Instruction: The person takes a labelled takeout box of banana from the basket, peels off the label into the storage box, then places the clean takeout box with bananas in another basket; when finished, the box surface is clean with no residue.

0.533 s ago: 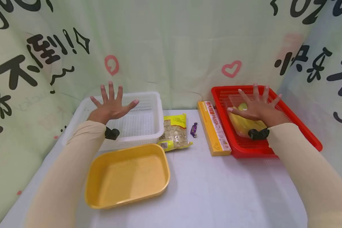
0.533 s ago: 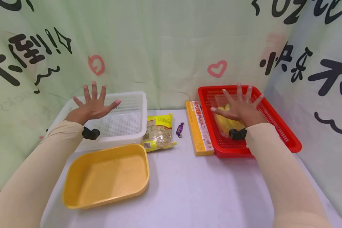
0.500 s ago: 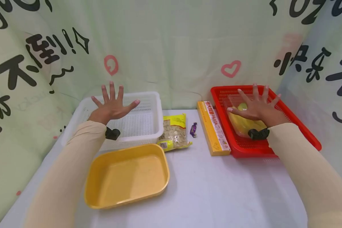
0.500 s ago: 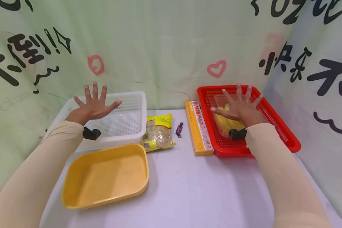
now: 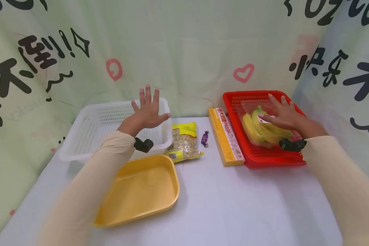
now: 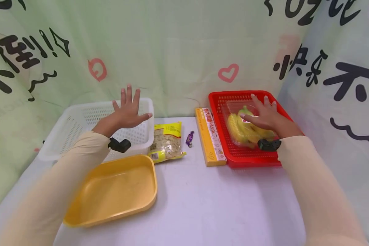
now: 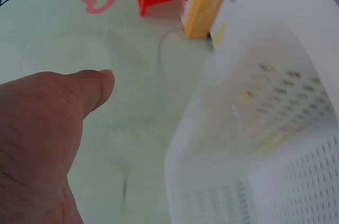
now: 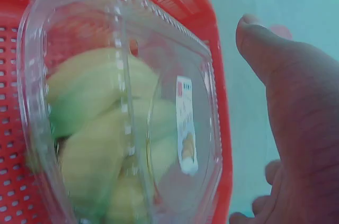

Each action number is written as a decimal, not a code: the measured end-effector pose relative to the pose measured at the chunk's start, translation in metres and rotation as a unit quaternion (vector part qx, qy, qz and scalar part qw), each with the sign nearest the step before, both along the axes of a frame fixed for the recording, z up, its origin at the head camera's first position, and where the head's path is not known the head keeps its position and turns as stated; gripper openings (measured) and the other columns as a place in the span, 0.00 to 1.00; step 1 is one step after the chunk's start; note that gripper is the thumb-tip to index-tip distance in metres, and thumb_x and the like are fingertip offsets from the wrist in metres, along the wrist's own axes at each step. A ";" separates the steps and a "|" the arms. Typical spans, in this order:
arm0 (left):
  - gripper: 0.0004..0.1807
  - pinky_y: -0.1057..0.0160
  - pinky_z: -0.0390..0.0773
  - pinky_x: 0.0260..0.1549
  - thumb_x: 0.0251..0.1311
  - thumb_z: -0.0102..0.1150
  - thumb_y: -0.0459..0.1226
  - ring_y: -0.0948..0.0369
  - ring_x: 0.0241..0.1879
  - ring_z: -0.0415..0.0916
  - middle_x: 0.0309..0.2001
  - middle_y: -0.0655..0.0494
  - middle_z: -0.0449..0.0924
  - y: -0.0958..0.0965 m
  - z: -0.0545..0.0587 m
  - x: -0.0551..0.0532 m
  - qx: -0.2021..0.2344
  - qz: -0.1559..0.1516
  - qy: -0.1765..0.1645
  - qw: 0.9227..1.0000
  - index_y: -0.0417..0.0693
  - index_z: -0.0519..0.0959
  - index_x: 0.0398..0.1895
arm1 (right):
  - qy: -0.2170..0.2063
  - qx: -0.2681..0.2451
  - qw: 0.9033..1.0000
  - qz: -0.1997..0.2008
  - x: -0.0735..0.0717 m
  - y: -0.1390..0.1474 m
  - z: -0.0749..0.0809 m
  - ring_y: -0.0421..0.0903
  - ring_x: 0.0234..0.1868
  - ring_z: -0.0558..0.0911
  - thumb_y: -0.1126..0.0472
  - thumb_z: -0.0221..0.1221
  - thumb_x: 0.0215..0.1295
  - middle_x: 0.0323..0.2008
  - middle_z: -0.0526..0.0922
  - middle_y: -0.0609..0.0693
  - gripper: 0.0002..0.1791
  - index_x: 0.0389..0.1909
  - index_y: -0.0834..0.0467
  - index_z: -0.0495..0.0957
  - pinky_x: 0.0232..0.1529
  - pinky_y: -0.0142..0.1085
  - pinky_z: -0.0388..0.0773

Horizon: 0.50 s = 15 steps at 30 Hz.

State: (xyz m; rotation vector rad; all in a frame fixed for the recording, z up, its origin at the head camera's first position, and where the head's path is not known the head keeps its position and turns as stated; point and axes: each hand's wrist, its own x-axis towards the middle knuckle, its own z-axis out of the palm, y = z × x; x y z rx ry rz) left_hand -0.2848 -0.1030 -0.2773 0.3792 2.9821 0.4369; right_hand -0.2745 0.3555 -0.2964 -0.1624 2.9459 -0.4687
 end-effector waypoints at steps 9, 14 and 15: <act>0.47 0.39 0.29 0.67 0.70 0.44 0.57 0.48 0.73 0.17 0.75 0.42 0.18 0.029 -0.003 0.004 0.072 -0.035 0.002 0.997 0.45 0.34 0.78 | -0.022 -0.109 0.993 0.029 0.004 0.014 -0.011 0.67 0.68 0.53 0.40 0.57 0.65 0.73 0.48 0.65 0.52 0.78 0.52 0.35 0.50 0.62 0.74; 0.46 0.47 0.34 0.70 0.71 0.45 0.55 0.50 0.75 0.22 0.76 0.42 0.23 0.060 -0.013 0.006 0.097 -0.064 -0.001 0.993 0.41 0.37 0.78 | -0.052 -0.132 0.990 -0.027 0.015 0.025 -0.013 0.73 0.67 0.49 0.32 0.52 0.64 0.73 0.44 0.69 0.57 0.76 0.48 0.24 0.47 0.66 0.72; 0.46 0.49 0.35 0.70 0.71 0.45 0.55 0.50 0.75 0.23 0.77 0.42 0.24 0.068 -0.015 0.007 0.104 -0.069 -0.002 0.992 0.40 0.37 0.77 | -0.056 -0.140 0.988 -0.035 0.017 0.027 -0.014 0.74 0.67 0.48 0.31 0.52 0.63 0.73 0.43 0.69 0.57 0.76 0.46 0.23 0.47 0.66 0.72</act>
